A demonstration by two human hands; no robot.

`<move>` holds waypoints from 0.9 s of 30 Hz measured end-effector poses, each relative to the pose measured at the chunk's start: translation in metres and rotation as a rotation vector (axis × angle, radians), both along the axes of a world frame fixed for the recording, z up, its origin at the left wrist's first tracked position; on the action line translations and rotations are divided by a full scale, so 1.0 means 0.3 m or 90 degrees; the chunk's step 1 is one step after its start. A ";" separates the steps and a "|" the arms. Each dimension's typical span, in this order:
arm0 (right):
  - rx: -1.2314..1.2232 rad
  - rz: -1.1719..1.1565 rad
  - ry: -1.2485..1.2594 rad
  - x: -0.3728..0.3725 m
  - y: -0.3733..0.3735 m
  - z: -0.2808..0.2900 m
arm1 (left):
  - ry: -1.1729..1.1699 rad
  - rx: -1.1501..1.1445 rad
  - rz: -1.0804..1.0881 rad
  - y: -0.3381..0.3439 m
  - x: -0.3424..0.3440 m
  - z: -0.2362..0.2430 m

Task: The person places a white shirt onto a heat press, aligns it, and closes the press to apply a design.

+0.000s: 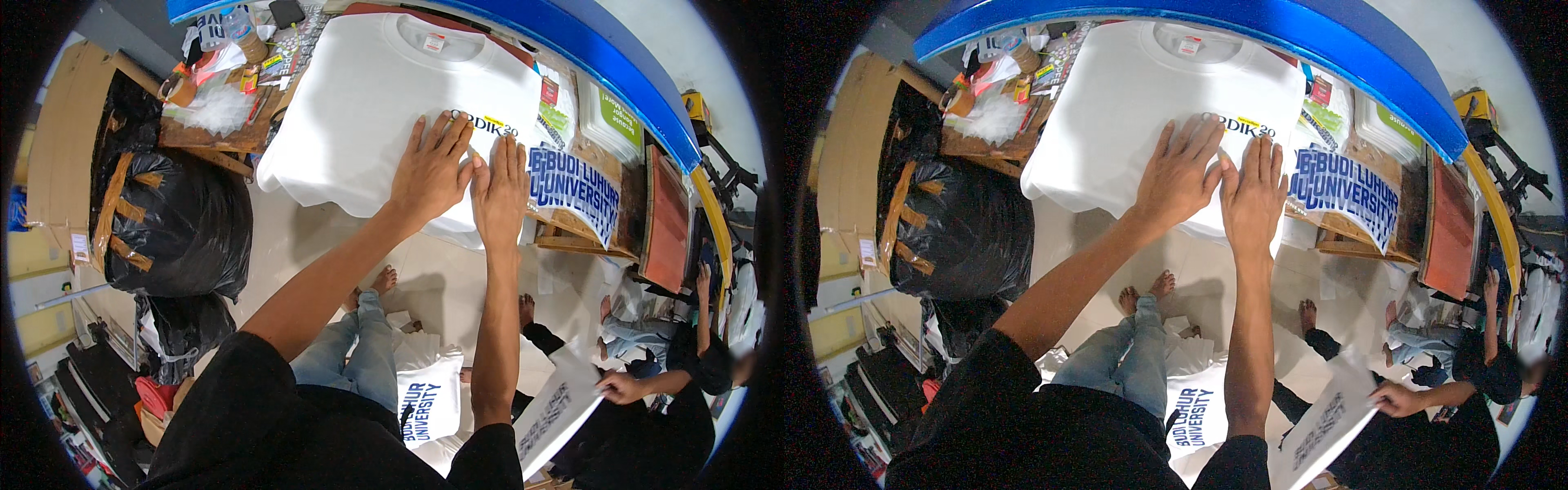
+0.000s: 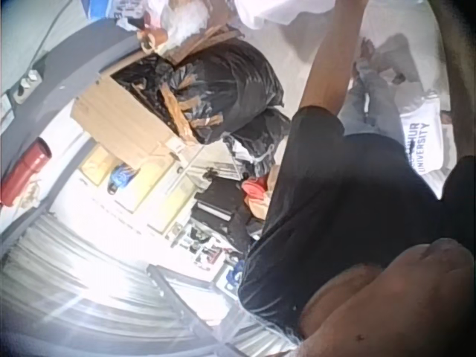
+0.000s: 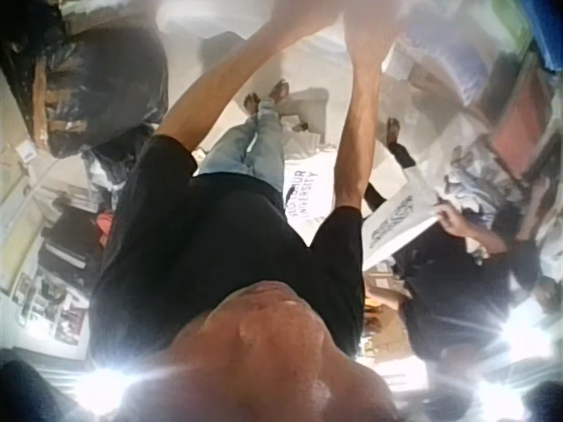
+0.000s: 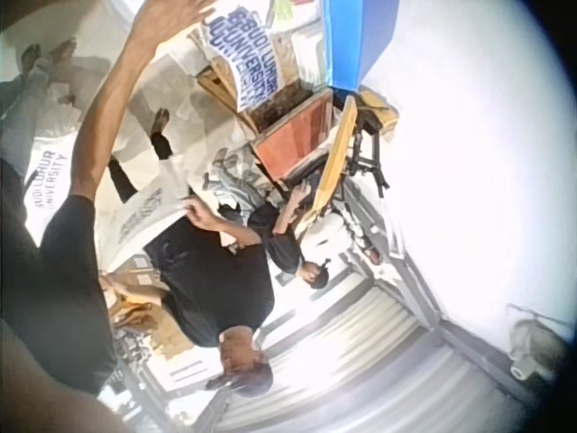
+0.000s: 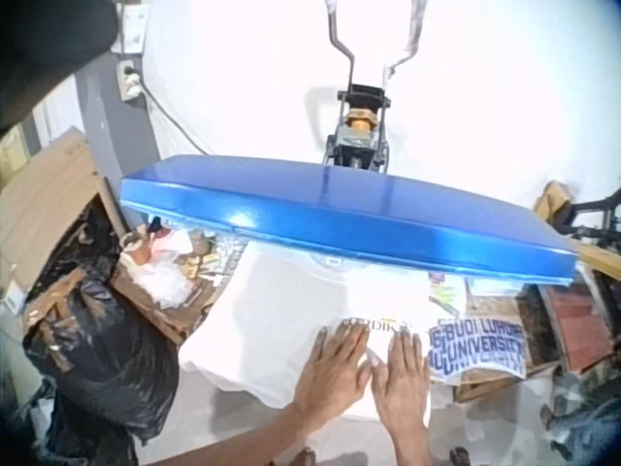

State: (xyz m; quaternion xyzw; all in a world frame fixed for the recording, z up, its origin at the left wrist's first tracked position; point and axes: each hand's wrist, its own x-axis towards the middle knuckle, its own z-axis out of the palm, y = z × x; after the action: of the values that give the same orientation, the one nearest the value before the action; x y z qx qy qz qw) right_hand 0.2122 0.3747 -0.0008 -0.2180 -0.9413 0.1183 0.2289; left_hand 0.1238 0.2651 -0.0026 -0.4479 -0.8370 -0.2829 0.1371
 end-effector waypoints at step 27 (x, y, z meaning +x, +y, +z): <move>-0.002 -0.008 0.020 -0.001 -0.006 0.000 | 0.008 -0.031 0.013 0.002 0.002 -0.003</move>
State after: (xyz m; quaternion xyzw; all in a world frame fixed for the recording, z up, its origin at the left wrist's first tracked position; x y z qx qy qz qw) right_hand 0.2119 0.3730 -0.0008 -0.2225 -0.9360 0.1221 0.2441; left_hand 0.1243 0.2658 -0.0036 -0.4442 -0.8473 -0.2582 0.1345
